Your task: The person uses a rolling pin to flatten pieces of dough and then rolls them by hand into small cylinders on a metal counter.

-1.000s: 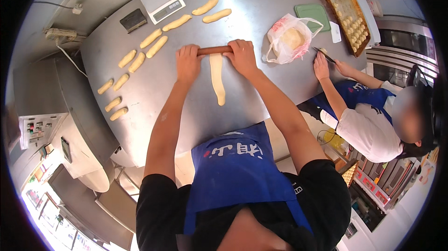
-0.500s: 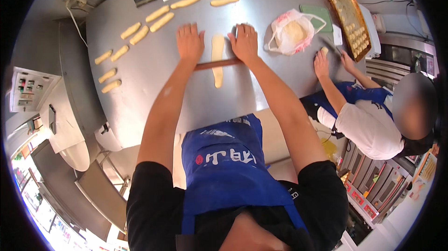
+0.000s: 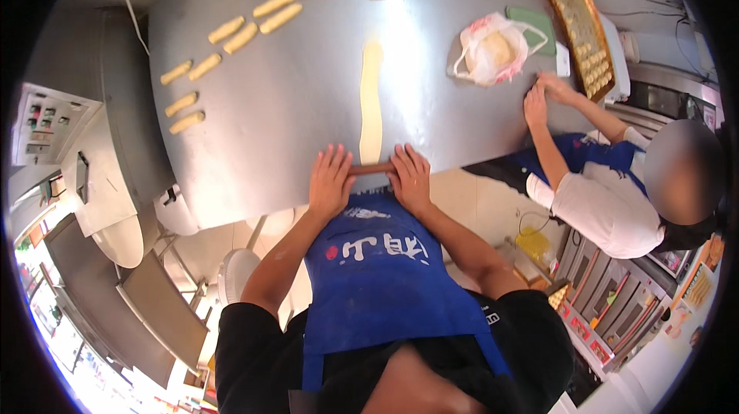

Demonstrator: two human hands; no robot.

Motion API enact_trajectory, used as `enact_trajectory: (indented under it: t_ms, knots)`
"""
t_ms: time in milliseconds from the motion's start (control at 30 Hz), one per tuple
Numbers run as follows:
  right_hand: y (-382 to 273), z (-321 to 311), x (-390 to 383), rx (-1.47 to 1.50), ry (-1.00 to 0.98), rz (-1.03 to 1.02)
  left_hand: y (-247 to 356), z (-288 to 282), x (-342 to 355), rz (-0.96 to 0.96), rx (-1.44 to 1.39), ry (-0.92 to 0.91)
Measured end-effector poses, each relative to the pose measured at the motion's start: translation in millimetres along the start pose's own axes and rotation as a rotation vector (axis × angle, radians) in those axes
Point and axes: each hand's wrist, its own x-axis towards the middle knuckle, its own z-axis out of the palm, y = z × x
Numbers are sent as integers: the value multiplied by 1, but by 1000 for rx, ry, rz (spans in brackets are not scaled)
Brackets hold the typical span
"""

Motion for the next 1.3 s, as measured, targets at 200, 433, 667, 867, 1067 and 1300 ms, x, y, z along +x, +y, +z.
enact_trajectory:
  t_ms: [200,433,667,867,1067,1300]
  knots:
    - [40,-41,37,-6,157,262,-26,-24,18,-156,-261,215]
    - [95,-42,128,-237,567,262,-34,-5,180,-159,75,329]
    - [38,5,265,220,415,238,-34,2,293,-113,-149,256]
    - [34,4,248,496,311,360,-35,-6,265,-76,-519,353]
    - [-2,-87,175,999,-107,444,13,-86,187,-319,-1000,-107]
    - [-43,-195,190,956,49,234,75,-197,212,-151,-949,-114]
